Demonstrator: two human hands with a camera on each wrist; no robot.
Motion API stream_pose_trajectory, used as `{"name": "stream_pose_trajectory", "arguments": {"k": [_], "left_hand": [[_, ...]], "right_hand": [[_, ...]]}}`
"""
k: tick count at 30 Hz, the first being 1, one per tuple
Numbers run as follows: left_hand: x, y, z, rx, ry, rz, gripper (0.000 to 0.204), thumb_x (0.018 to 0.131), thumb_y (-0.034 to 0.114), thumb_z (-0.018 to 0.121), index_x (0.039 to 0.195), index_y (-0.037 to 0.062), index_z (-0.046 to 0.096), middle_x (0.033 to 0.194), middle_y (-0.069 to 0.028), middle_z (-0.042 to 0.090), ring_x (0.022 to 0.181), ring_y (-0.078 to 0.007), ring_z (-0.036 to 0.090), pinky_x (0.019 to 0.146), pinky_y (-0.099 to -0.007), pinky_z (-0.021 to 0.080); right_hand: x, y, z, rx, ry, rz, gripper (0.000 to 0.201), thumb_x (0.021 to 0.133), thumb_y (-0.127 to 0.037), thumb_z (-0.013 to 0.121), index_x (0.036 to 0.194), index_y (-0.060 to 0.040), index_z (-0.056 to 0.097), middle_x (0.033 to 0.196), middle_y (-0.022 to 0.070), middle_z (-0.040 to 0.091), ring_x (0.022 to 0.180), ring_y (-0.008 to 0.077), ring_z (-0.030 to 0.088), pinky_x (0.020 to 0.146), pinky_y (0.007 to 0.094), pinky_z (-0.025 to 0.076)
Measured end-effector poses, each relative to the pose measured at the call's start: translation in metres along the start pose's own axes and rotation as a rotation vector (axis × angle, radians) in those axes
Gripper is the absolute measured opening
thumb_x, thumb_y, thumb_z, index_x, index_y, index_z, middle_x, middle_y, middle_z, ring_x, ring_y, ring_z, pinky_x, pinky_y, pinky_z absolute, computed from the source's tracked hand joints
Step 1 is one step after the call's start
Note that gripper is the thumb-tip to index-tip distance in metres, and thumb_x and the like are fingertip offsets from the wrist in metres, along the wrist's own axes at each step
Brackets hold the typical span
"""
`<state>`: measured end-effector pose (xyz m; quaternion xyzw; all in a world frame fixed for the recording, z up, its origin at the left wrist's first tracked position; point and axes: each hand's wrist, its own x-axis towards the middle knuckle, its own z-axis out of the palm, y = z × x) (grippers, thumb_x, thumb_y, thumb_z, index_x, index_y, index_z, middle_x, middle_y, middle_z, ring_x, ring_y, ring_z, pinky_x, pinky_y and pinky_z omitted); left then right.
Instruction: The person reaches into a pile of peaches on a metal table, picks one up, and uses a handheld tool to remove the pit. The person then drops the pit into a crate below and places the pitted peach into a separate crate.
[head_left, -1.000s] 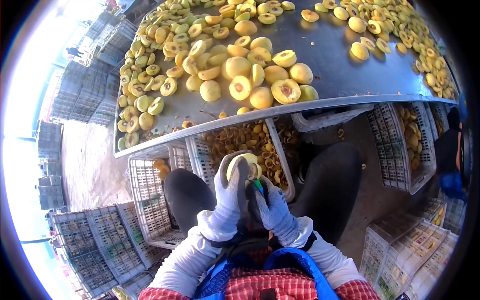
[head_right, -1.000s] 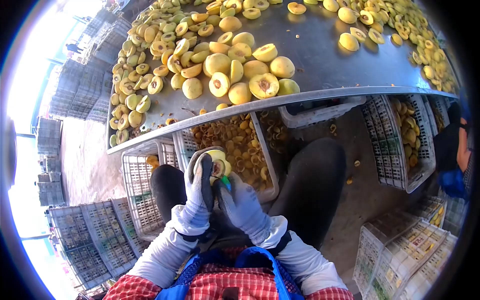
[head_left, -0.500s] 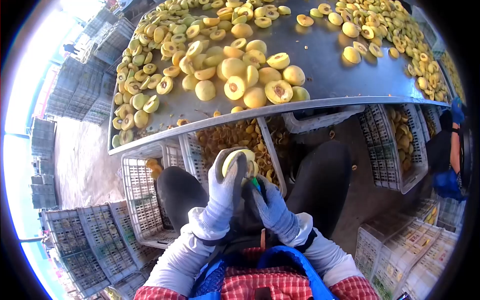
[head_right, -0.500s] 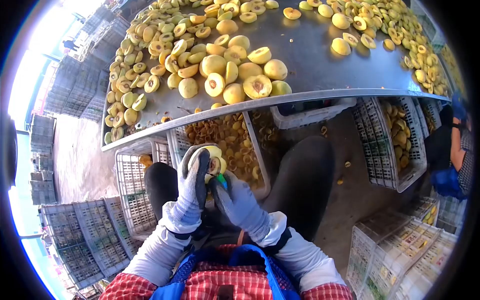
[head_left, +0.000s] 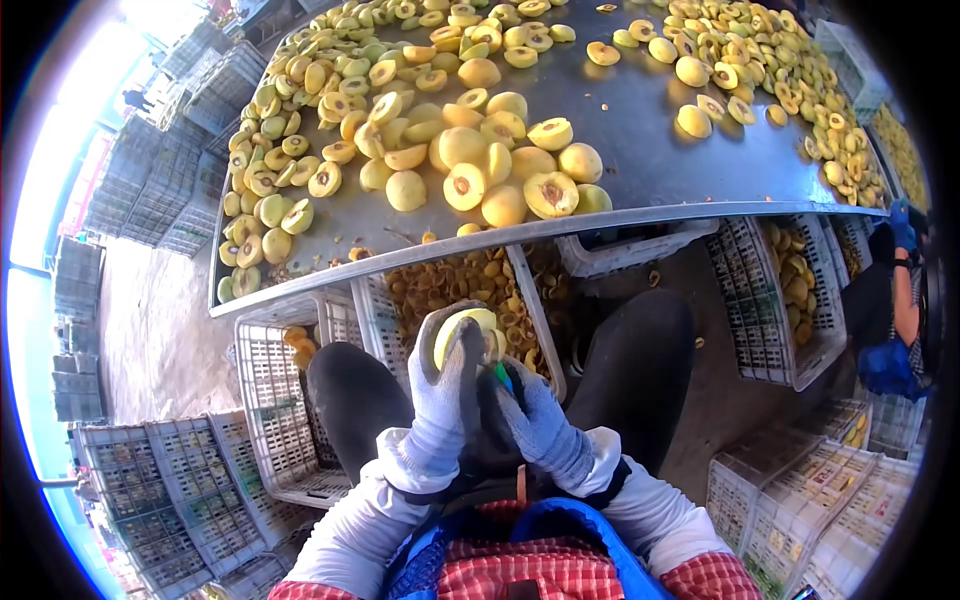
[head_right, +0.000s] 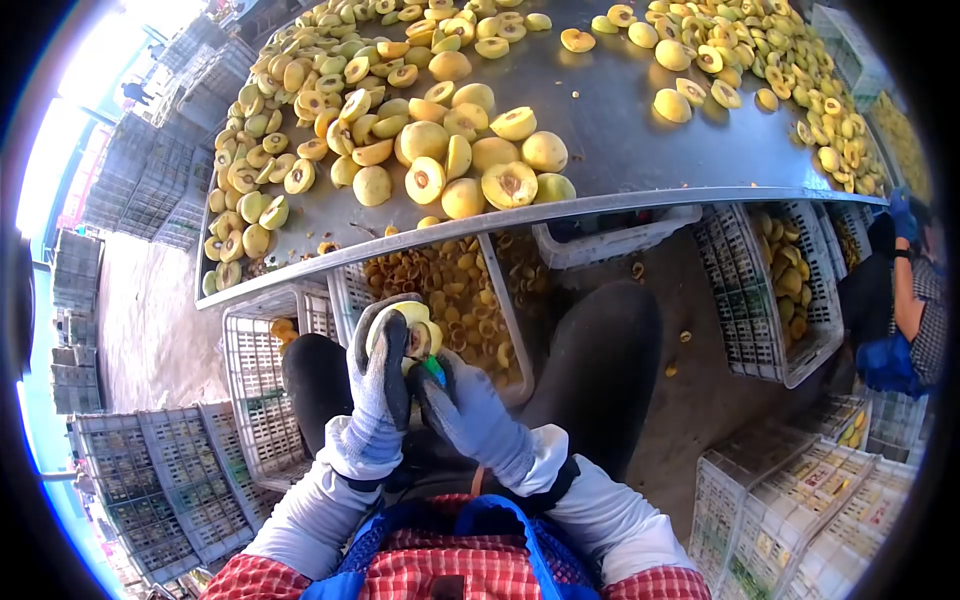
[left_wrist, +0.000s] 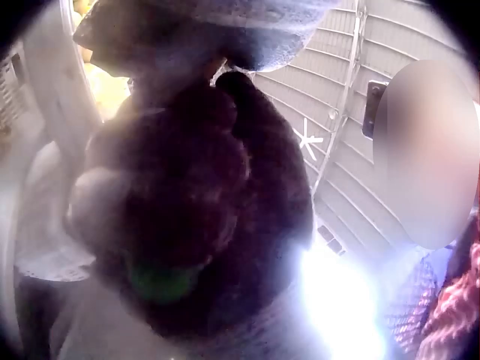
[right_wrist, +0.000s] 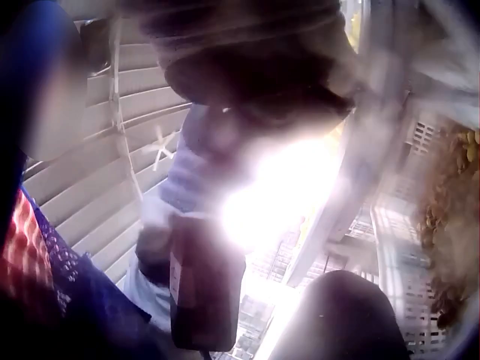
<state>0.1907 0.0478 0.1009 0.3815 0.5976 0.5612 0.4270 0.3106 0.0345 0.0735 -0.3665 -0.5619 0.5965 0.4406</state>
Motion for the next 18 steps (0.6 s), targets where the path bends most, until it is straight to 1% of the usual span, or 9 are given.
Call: {"name": "stream_pose_trajectory", "arguments": {"k": [2, 5, 7, 10, 12, 15, 16, 17, 18], "left_hand": [[0.003, -0.005, -0.003, 0.017, -0.053, -0.032, 0.029, 0.091, 0.024, 0.059, 0.107, -0.0006, 0.059, 0.095, -0.007, 0.062, 0.086, -0.0117, 0.057, 0.077, -0.0254, 0.047], [0.014, -0.01, -0.008, 0.084, -0.175, -0.053, 0.024, 0.089, 0.018, 0.061, 0.104, -0.0007, 0.059, 0.09, -0.006, 0.062, 0.082, -0.0105, 0.056, 0.074, -0.0246, 0.046], [0.019, 0.0, -0.01, 0.165, -0.295, -0.076, 0.023, 0.091, 0.016, 0.058, 0.104, -0.0022, 0.059, 0.09, -0.0062, 0.062, 0.083, -0.011, 0.057, 0.076, -0.0243, 0.046], [0.014, -0.005, -0.001, 0.235, -0.153, 0.132, 0.021, 0.088, 0.014, 0.061, 0.102, -0.0014, 0.059, 0.085, -0.0085, 0.063, 0.077, -0.0125, 0.059, 0.071, -0.0264, 0.047], [0.011, -0.006, 0.001, 0.293, -0.104, 0.231, 0.02, 0.086, 0.013, 0.06, 0.1, -0.0016, 0.059, 0.082, -0.0113, 0.064, 0.072, -0.0149, 0.061, 0.067, -0.0292, 0.048], [0.019, -0.007, -0.01, 0.29, -0.26, 0.009, 0.022, 0.087, 0.017, 0.059, 0.098, -0.002, 0.059, 0.082, -0.01, 0.063, 0.074, -0.0145, 0.06, 0.068, -0.0287, 0.048], [0.025, -0.015, -0.019, 0.171, -0.398, -0.057, 0.025, 0.088, 0.02, 0.06, 0.098, -0.0029, 0.059, 0.084, -0.0089, 0.063, 0.077, -0.0139, 0.059, 0.069, -0.0281, 0.047], [0.027, -0.018, -0.023, 0.079, -0.477, -0.25, 0.028, 0.088, 0.022, 0.06, 0.102, -0.0027, 0.059, 0.088, -0.0065, 0.063, 0.08, -0.0121, 0.057, 0.071, -0.0262, 0.047], [0.023, -0.019, -0.021, 0.059, -0.432, -0.184, 0.029, 0.088, 0.023, 0.06, 0.104, -0.002, 0.059, 0.089, -0.0059, 0.062, 0.08, -0.0107, 0.057, 0.071, -0.0252, 0.047]], "right_hand": [[0.0, 0.01, -0.004, 0.022, -0.026, -0.005, 0.03, 0.091, -0.021, 0.053, 0.109, 0.0026, 0.052, 0.069, 0.0102, 0.059, 0.059, 0.0161, 0.057, 0.055, 0.0299, 0.045], [-0.005, 0.022, -0.009, 0.17, -0.1, 0.241, 0.025, 0.093, -0.019, 0.052, 0.107, 0.0007, 0.054, 0.073, 0.0066, 0.059, 0.062, 0.0119, 0.056, 0.056, 0.0268, 0.044], [-0.009, 0.023, -0.001, 0.235, 0.015, 0.222, 0.021, 0.094, -0.017, 0.05, 0.106, -0.0001, 0.054, 0.078, 0.0038, 0.058, 0.067, 0.0082, 0.054, 0.057, 0.0239, 0.043], [-0.013, 0.027, 0.007, 0.445, 0.08, 0.255, 0.019, 0.096, -0.015, 0.048, 0.106, -0.0004, 0.055, 0.084, 0.0016, 0.057, 0.073, 0.0055, 0.051, 0.061, 0.0212, 0.043], [-0.016, 0.032, 0.008, 0.368, 0.058, 0.208, 0.018, 0.096, -0.014, 0.048, 0.106, 0.0, 0.055, 0.086, 0.001, 0.056, 0.075, 0.0051, 0.05, 0.063, 0.02, 0.043], [-0.021, 0.044, -0.001, 0.008, -0.049, 0.02, 0.018, 0.096, -0.013, 0.048, 0.106, 0.0003, 0.055, 0.087, 0.0013, 0.056, 0.075, 0.0056, 0.049, 0.064, 0.0186, 0.042], [-0.023, 0.048, -0.003, -0.014, -0.095, -0.033, 0.017, 0.096, -0.013, 0.048, 0.106, 0.0001, 0.055, 0.087, 0.002, 0.056, 0.075, 0.0059, 0.05, 0.064, 0.0183, 0.041], [-0.022, 0.048, -0.001, 0.022, -0.093, -0.047, 0.017, 0.096, -0.014, 0.048, 0.105, -0.0004, 0.055, 0.086, 0.0026, 0.056, 0.073, 0.0064, 0.05, 0.063, 0.0184, 0.041], [-0.021, 0.049, 0.001, 0.058, -0.091, -0.061, 0.017, 0.097, -0.015, 0.048, 0.103, -0.001, 0.055, 0.085, 0.0032, 0.056, 0.071, 0.0069, 0.05, 0.061, 0.0184, 0.041]]}}
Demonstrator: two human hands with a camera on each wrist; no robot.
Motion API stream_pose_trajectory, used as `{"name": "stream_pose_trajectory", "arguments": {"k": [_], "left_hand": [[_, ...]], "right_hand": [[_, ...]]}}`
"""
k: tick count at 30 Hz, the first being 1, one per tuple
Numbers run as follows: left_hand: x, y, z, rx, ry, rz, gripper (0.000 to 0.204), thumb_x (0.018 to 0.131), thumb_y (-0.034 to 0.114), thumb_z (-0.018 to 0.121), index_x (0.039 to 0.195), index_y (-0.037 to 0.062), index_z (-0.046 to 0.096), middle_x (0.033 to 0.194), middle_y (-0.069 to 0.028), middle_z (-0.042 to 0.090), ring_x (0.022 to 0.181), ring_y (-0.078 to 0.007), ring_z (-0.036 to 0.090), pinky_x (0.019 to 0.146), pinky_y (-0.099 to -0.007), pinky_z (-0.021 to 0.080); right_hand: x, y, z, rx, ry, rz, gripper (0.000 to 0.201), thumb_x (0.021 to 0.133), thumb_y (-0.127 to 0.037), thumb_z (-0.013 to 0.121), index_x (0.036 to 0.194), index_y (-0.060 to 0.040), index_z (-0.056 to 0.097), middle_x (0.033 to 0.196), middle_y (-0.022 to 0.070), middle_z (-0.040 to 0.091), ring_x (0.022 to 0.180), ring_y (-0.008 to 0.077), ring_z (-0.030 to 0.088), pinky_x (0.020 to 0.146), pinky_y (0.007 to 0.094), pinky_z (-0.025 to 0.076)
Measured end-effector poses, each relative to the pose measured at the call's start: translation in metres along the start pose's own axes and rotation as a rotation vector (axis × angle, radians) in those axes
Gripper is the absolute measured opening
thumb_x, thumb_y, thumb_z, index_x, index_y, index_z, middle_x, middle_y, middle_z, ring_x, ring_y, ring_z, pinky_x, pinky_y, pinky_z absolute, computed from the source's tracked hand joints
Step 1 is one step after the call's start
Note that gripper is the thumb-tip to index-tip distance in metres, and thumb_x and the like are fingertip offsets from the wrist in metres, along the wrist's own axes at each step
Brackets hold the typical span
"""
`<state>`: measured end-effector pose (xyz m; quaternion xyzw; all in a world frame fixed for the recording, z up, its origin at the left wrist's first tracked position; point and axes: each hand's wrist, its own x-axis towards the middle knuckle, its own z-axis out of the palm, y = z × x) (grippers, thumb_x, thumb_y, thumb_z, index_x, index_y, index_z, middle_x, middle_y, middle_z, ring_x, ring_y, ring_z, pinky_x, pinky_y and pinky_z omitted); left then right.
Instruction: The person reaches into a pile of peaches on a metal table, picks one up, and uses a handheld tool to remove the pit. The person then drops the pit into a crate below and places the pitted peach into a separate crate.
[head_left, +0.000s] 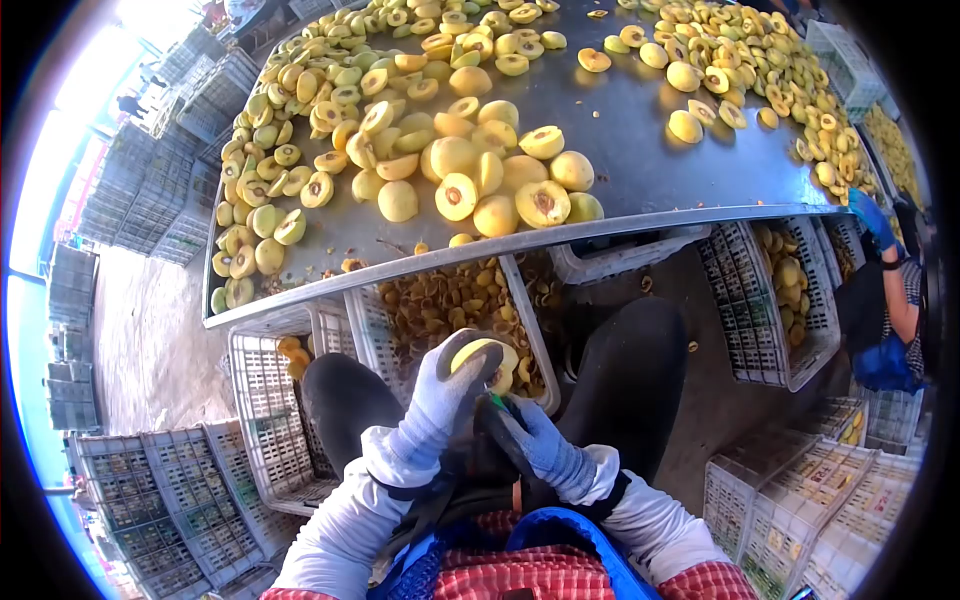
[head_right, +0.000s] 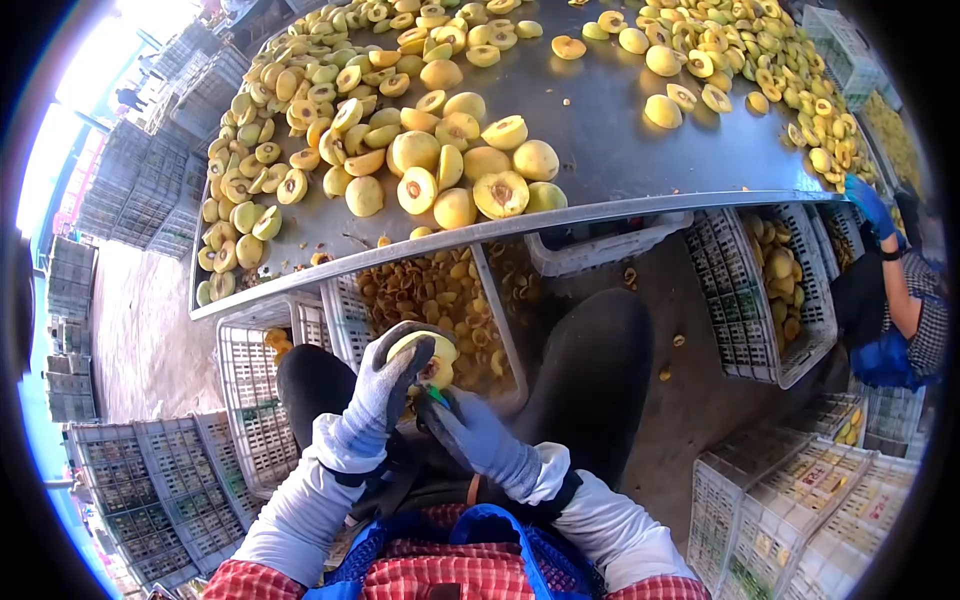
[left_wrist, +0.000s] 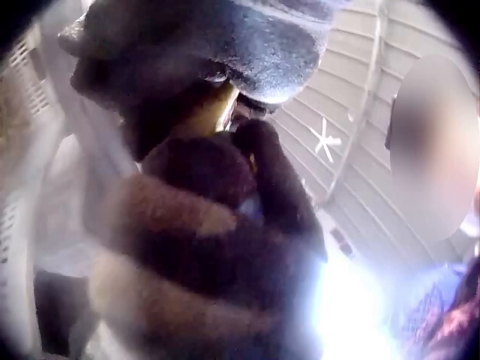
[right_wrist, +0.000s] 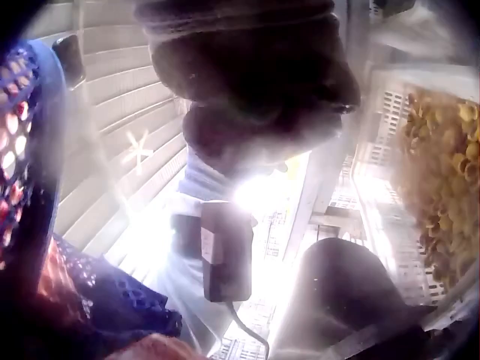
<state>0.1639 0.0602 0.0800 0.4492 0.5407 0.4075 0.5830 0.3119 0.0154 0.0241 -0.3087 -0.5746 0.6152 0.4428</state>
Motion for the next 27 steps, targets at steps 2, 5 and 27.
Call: {"name": "stream_pose_trajectory", "arguments": {"k": [2, 5, 27], "left_hand": [[-0.007, 0.004, 0.006, -0.084, 0.01, 0.026, 0.034, 0.089, 0.027, 0.061, 0.109, 0.0002, 0.059, 0.093, -0.0046, 0.062, 0.08, -0.0078, 0.055, 0.073, -0.0227, 0.046], [-0.008, 0.01, 0.003, -0.227, -0.014, -0.073, 0.036, 0.089, 0.03, 0.061, 0.11, 0.0008, 0.059, 0.095, -0.005, 0.063, 0.085, -0.0081, 0.056, 0.076, -0.023, 0.046], [-0.08, -0.021, -0.135, 0.124, 0.878, 0.337, 0.033, 0.091, 0.01, 0.058, 0.121, 0.0002, 0.052, 0.12, -0.0167, 0.056, 0.104, -0.0219, 0.057, 0.09, -0.0322, 0.047]], "right_hand": [[0.001, -0.007, 0.006, 0.27, 0.018, 0.159, 0.02, 0.097, -0.021, 0.048, 0.098, -0.0029, 0.055, 0.077, 0.0042, 0.056, 0.062, 0.0084, 0.051, 0.054, 0.0197, 0.04], [0.013, -0.051, -0.012, 0.939, -0.207, 0.755, 0.031, 0.098, -0.034, 0.045, 0.089, -0.0059, 0.054, 0.064, 0.0047, 0.054, 0.046, 0.0112, 0.048, 0.041, 0.0229, 0.038], [-0.011, 0.031, 0.038, 1.503, -0.054, 1.406, 0.04, 0.092, -0.053, 0.048, 0.086, -0.0135, 0.053, 0.055, -0.0057, 0.039, 0.04, 0.0063, 0.034, 0.036, 0.0213, 0.029]]}}
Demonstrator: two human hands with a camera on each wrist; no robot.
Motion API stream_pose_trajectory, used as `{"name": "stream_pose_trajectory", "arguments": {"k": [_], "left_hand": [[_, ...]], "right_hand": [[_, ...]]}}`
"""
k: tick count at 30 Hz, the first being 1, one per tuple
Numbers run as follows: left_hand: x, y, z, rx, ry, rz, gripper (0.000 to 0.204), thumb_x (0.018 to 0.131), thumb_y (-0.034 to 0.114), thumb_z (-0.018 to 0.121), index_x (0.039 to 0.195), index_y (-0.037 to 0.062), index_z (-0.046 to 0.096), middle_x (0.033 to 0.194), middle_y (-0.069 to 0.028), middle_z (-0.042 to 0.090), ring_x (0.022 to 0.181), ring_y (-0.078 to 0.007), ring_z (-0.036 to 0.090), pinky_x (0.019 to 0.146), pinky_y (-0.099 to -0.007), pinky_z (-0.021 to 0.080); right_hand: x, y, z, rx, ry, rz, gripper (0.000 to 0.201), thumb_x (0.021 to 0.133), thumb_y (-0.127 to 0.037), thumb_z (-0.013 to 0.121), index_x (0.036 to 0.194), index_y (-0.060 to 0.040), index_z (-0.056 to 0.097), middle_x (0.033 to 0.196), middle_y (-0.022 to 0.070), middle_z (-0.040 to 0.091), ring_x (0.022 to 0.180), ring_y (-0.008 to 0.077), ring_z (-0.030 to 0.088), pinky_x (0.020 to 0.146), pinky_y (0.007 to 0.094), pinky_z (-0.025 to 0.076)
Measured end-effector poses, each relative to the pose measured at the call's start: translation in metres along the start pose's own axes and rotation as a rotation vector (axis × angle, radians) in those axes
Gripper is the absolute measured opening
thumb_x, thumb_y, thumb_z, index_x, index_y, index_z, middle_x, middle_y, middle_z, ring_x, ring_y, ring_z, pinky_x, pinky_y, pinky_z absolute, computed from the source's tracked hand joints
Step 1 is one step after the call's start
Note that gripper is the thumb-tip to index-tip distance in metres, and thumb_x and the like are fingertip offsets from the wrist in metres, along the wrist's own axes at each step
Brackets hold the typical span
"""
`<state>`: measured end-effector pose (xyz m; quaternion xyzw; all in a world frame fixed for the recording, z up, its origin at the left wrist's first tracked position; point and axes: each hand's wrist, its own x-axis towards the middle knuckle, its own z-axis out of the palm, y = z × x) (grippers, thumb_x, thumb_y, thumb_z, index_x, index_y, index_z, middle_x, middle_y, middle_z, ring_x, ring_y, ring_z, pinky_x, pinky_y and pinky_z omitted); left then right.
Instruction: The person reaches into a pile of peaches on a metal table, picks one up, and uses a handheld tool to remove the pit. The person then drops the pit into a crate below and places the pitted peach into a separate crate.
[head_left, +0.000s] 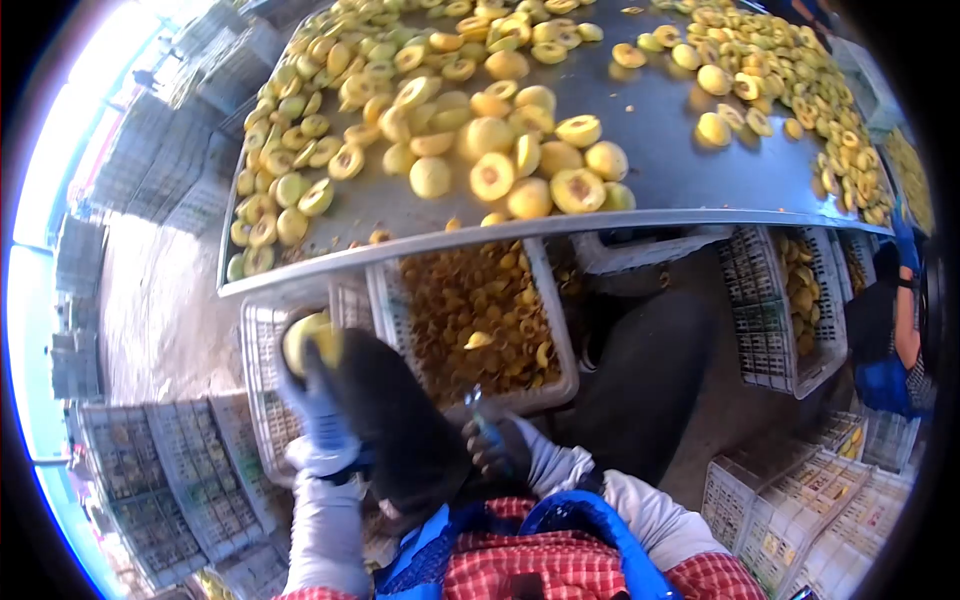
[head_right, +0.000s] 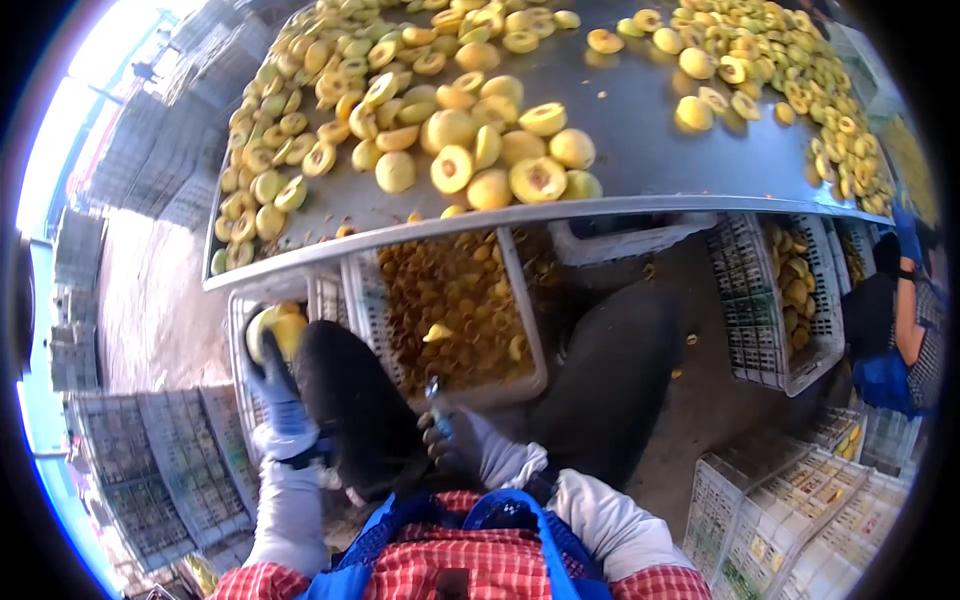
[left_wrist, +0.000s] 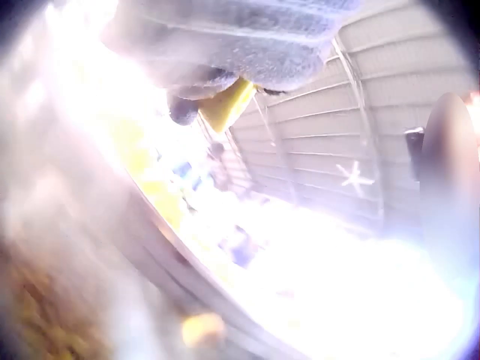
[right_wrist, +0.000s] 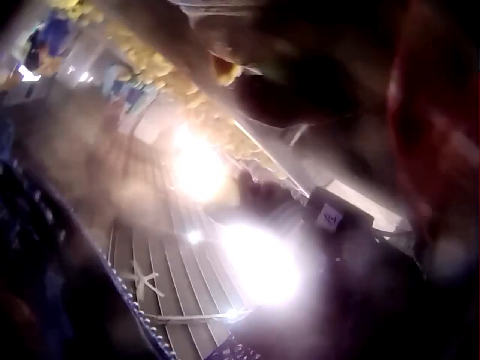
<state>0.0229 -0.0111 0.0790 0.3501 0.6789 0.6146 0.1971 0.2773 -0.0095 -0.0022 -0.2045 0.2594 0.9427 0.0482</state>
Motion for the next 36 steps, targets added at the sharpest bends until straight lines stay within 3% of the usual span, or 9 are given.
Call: {"name": "stream_pose_trajectory", "arguments": {"k": [1, 4, 5, 7, 12, 16, 25, 32, 36], "left_hand": [[0.026, -0.006, -0.028, 0.626, 0.0, 0.266, 0.04, 0.087, 0.013, 0.062, 0.122, -0.0007, 0.051, 0.122, -0.0209, 0.054, 0.108, -0.0291, 0.055, 0.094, -0.0348, 0.044], [0.055, -0.023, -0.041, 1.234, -0.026, 0.119, 0.057, 0.078, 0.017, 0.071, 0.127, -0.0006, 0.047, 0.113, -0.0195, 0.055, 0.103, -0.0351, 0.053, 0.089, -0.0411, 0.043], [0.057, -0.004, -0.003, 1.054, -0.065, 0.405, 0.059, 0.077, 0.013, 0.071, 0.129, -0.0016, 0.046, 0.11, -0.0164, 0.056, 0.097, -0.0299, 0.056, 0.084, -0.0398, 0.046], [0.051, 0.034, 0.097, 0.77, -0.316, 0.434, 0.06, 0.073, 0.006, 0.073, 0.128, 0.0028, 0.049, 0.105, -0.0134, 0.059, 0.09, -0.0224, 0.059, 0.076, -0.0327, 0.049], [0.058, 0.086, 0.328, 0.59, -0.955, 0.859, 0.054, 0.076, 0.038, 0.069, 0.121, 0.0125, 0.052, 0.103, -0.0143, 0.055, 0.097, -0.0339, 0.055, 0.079, -0.041, 0.047], [0.056, 0.021, 0.43, 1.386, -1.058, 1.081, 0.076, 0.077, 0.059, 0.06, 0.139, 0.0198, 0.04, 0.136, -0.0181, 0.038, 0.109, -0.0372, 0.052, 0.086, -0.0501, 0.045], [0.125, 0.032, 0.329, 1.332, -1.363, 0.817, 0.076, 0.068, 0.051, 0.071, 0.132, 0.0177, 0.046, 0.127, -0.0218, 0.041, 0.099, -0.0356, 0.061, 0.081, -0.0418, 0.052], [0.201, -0.011, 0.232, 1.319, -1.04, 0.156, 0.087, 0.066, 0.065, 0.069, 0.131, 0.0127, 0.044, 0.124, -0.0201, 0.051, 0.111, -0.0333, 0.055, 0.094, -0.0409, 0.043], [0.186, -0.016, 0.239, 1.39, -0.818, 0.266, 0.082, 0.067, 0.053, 0.075, 0.124, 0.0019, 0.047, 0.12, -0.0188, 0.055, 0.111, -0.0332, 0.054, 0.093, -0.0408, 0.043]], "right_hand": [[-0.001, 0.0, 0.003, -0.095, 0.01, -0.022, 0.04, 0.091, -0.054, 0.048, 0.086, -0.0139, 0.053, 0.055, -0.0058, 0.039, 0.041, 0.0063, 0.033, 0.037, 0.0211, 0.028], [-0.008, -0.011, 0.029, -0.313, 0.098, -0.19, 0.04, 0.09, -0.055, 0.05, 0.085, -0.015, 0.051, 0.056, -0.0051, 0.04, 0.042, 0.0076, 0.036, 0.038, 0.0219, 0.03], [-0.005, -0.015, 0.027, -0.303, 0.098, -0.212, 0.041, 0.089, -0.056, 0.051, 0.084, -0.015, 0.049, 0.057, -0.0041, 0.042, 0.042, 0.0082, 0.038, 0.039, 0.0223, 0.031], [0.004, -0.019, 0.015, -0.281, 0.084, -0.232, 0.042, 0.087, -0.056, 0.054, 0.083, -0.0149, 0.048, 0.058, -0.0019, 0.046, 0.042, 0.0098, 0.041, 0.039, 0.0232, 0.034], [0.0, -0.033, 0.02, -0.33, 0.266, -0.31, 0.04, 0.086, -0.054, 0.059, 0.086, -0.0149, 0.05, 0.057, 0.0002, 0.05, 0.041, 0.0122, 0.045, 0.038, 0.0254, 0.038], [-0.003, -0.044, 0.016, -0.276, 0.327, -0.435, 0.037, 0.087, -0.052, 0.058, 0.087, -0.0151, 0.053, 0.059, 0.0004, 0.052, 0.042, 0.0129, 0.048, 0.038, 0.026, 0.04], [-0.027, -0.05, 0.023, -0.387, 0.23, -0.552, 0.034, 0.09, -0.043, 0.059, 0.094, -0.0104, 0.051, 0.065, 0.0034, 0.056, 0.048, 0.0135, 0.052, 0.042, 0.0255, 0.043], [-0.024, -0.046, 0.006, -0.427, 0.083, -0.57, 0.031, 0.091, -0.034, 0.059, 0.114, -0.0147, 0.052, 0.072, 0.0037, 0.056, 0.055, 0.0143, 0.054, 0.048, 0.0269, 0.046], [-0.032, -0.042, 0.017, -0.428, 0.108, -0.486, 0.029, 0.092, -0.038, 0.058, 0.11, -0.0158, 0.051, 0.066, 0.0026, 0.053, 0.048, 0.0131, 0.05, 0.042, 0.026, 0.041]]}}
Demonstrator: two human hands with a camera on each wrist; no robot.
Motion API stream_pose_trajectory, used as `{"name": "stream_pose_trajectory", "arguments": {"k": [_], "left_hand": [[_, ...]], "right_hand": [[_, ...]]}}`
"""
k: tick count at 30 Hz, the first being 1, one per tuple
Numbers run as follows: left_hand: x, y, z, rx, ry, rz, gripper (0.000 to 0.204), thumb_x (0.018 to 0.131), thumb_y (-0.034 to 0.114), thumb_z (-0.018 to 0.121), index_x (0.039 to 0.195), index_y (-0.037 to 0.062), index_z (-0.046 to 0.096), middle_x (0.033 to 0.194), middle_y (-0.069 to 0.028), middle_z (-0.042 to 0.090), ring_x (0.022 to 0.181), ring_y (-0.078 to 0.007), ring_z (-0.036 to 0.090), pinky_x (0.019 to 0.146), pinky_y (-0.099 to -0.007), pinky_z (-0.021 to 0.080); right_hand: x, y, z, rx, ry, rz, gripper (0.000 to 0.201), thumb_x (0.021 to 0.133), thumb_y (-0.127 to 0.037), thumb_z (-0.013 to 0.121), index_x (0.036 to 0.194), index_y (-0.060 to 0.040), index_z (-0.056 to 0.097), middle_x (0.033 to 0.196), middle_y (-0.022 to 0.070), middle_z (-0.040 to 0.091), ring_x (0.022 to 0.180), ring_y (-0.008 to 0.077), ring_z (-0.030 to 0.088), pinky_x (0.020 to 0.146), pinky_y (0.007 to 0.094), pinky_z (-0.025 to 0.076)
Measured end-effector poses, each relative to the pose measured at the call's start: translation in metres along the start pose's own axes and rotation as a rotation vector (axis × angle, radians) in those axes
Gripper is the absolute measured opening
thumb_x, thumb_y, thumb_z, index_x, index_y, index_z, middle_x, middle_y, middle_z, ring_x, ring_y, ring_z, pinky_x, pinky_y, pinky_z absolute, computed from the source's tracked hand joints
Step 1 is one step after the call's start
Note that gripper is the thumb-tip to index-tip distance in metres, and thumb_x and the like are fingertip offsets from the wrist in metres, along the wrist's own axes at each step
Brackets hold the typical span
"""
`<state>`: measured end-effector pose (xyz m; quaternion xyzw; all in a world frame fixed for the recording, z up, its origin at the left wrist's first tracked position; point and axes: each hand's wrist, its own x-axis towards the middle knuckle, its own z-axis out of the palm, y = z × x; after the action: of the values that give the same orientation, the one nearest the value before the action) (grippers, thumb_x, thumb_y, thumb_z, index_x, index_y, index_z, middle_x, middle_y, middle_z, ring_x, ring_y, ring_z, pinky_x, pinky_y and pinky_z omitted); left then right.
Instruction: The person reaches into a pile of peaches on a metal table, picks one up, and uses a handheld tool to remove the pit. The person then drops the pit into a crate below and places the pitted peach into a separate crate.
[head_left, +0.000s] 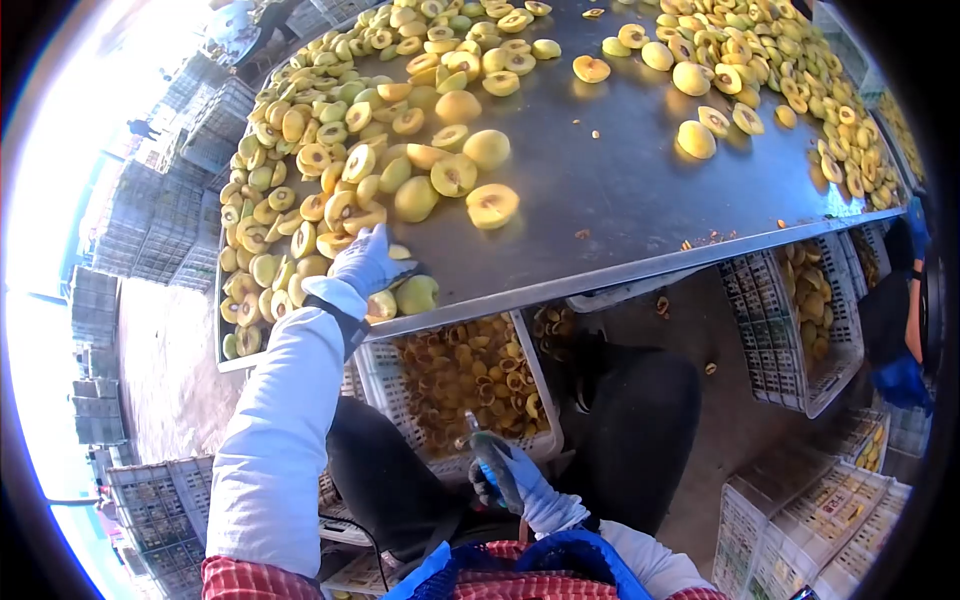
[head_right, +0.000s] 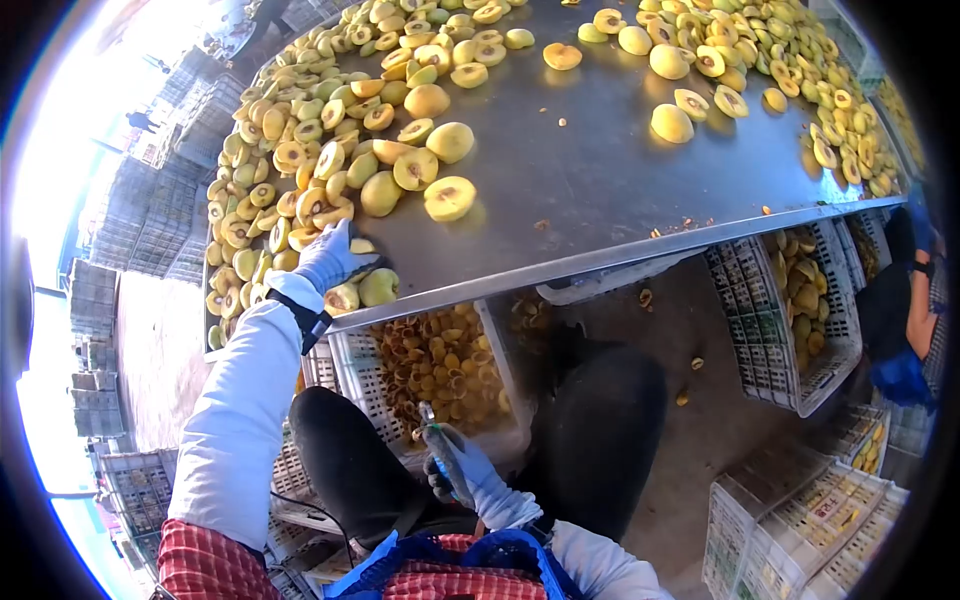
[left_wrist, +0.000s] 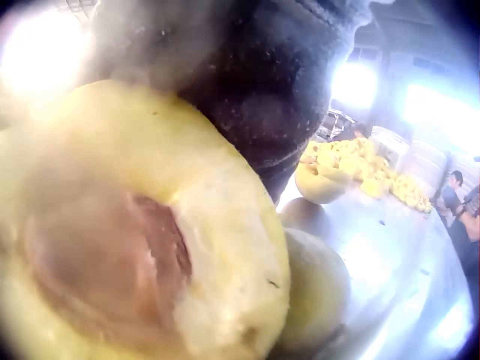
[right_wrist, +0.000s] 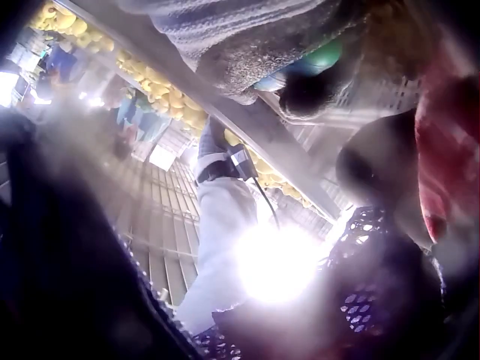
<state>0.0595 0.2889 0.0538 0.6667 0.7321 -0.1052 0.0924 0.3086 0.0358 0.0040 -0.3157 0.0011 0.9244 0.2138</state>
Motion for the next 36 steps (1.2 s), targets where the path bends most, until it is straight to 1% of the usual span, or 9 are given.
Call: {"name": "stream_pose_trajectory", "arguments": {"k": [4, 7, 10, 14, 18, 20, 28, 30, 36], "left_hand": [[-0.048, 0.032, -0.023, -0.508, 0.415, 0.382, 0.066, 0.069, 0.032, 0.08, 0.119, 0.0006, 0.049, 0.113, -0.0146, 0.056, 0.105, -0.0246, 0.056, 0.09, -0.0337, 0.044], [-0.113, 0.051, -0.023, -1.359, 0.163, 0.566, 0.079, 0.075, 0.034, 0.073, 0.133, -0.004, 0.036, 0.12, -0.0123, 0.052, 0.108, -0.0227, 0.051, 0.1, -0.0333, 0.037], [-0.173, 0.061, -0.001, -1.881, -0.219, 0.425, 0.06, 0.081, 0.037, 0.067, 0.122, -0.0014, 0.046, 0.112, -0.01, 0.053, 0.103, -0.0206, 0.054, 0.091, -0.0334, 0.044], [-0.202, 0.051, 0.027, -0.979, 0.337, 0.229, 0.05, 0.096, 0.042, 0.041, 0.112, -0.003, 0.055, 0.107, -0.0158, 0.061, 0.096, -0.0226, 0.06, 0.086, -0.0317, 0.048], [-0.222, 0.056, 0.038, -2.267, -0.027, -0.152, 0.064, 0.094, 0.053, 0.039, 0.117, -0.0047, 0.053, 0.106, -0.0163, 0.061, 0.097, -0.0229, 0.06, 0.088, -0.0342, 0.049], [-0.234, 0.063, 0.035, -1.939, 0.076, -0.011, 0.067, 0.094, 0.054, 0.04, 0.121, -0.0054, 0.051, 0.11, -0.0158, 0.06, 0.1, -0.0218, 0.059, 0.09, -0.0336, 0.047], [-0.258, 0.047, 0.006, -1.283, 0.112, 0.17, 0.043, 0.089, 0.019, 0.057, 0.124, -0.0049, 0.051, 0.115, -0.0156, 0.06, 0.105, -0.0188, 0.057, 0.091, -0.0294, 0.044], [-0.253, 0.031, 0.004, -1.488, -0.275, 0.096, 0.041, 0.09, 0.022, 0.059, 0.121, -0.0047, 0.053, 0.106, -0.0125, 0.063, 0.095, -0.015, 0.059, 0.086, -0.0266, 0.045], [-0.256, 0.054, 0.024, -1.59, 0.029, -0.097, 0.044, 0.095, 0.034, 0.052, 0.117, -0.0045, 0.054, 0.099, -0.009, 0.064, 0.091, -0.0142, 0.06, 0.082, -0.0267, 0.047]], "right_hand": [[-0.025, -0.02, 0.013, -0.085, -0.215, -0.091, 0.035, 0.093, -0.041, 0.054, 0.109, -0.0098, 0.052, 0.063, 0.0008, 0.051, 0.042, 0.0098, 0.043, 0.04, 0.0235, 0.036], [-0.059, -0.05, 0.034, -0.298, -0.519, -0.087, 0.035, 0.095, -0.032, 0.051, 0.109, -0.0003, 0.051, 0.07, 0.0008, 0.055, 0.052, 0.0084, 0.05, 0.047, 0.021, 0.04], [-0.03, -0.017, 0.033, -0.26, 0.011, -0.366, 0.027, 0.097, -0.026, 0.049, 0.109, -0.0013, 0.053, 0.078, 0.0013, 0.056, 0.067, 0.0077, 0.055, 0.058, 0.0198, 0.043], [-0.016, -0.008, 0.025, -0.272, 0.049, -0.475, 0.017, 0.095, -0.015, 0.053, 0.105, -0.0019, 0.055, 0.088, 0.0024, 0.059, 0.079, 0.0082, 0.055, 0.065, 0.0209, 0.043], [-0.02, -0.009, 0.041, -0.809, 0.155, -0.731, 0.019, 0.09, -0.012, 0.061, 0.103, -0.0004, 0.054, 0.084, 0.0099, 0.058, 0.069, 0.0173, 0.056, 0.059, 0.0287, 0.044], [-0.004, -0.001, 0.042, -1.164, 0.187, -1.119, 0.024, 0.086, -0.013, 0.066, 0.101, -0.0003, 0.054, 0.082, 0.0121, 0.056, 0.068, 0.0205, 0.057, 0.059, 0.0329, 0.045], [-0.017, -0.013, 0.047, -0.831, 0.229, -0.921, 0.035, 0.079, -0.002, 0.065, 0.111, -0.0049, 0.051, 0.096, 0.0091, 0.058, 0.086, 0.0187, 0.06, 0.077, 0.0304, 0.048], [-0.026, -0.026, 0.055, -0.965, 0.118, -1.044, 0.033, 0.079, 0.0, 0.064, 0.11, -0.0048, 0.052, 0.097, 0.0093, 0.058, 0.089, 0.0191, 0.06, 0.079, 0.0305, 0.047], [-0.032, -0.013, 0.062, -1.065, 0.333, -1.093, 0.016, 0.087, -0.013, 0.063, 0.094, -0.0025, 0.053, 0.073, 0.0122, 0.06, 0.062, 0.0271, 0.062, 0.058, 0.035, 0.047]]}}
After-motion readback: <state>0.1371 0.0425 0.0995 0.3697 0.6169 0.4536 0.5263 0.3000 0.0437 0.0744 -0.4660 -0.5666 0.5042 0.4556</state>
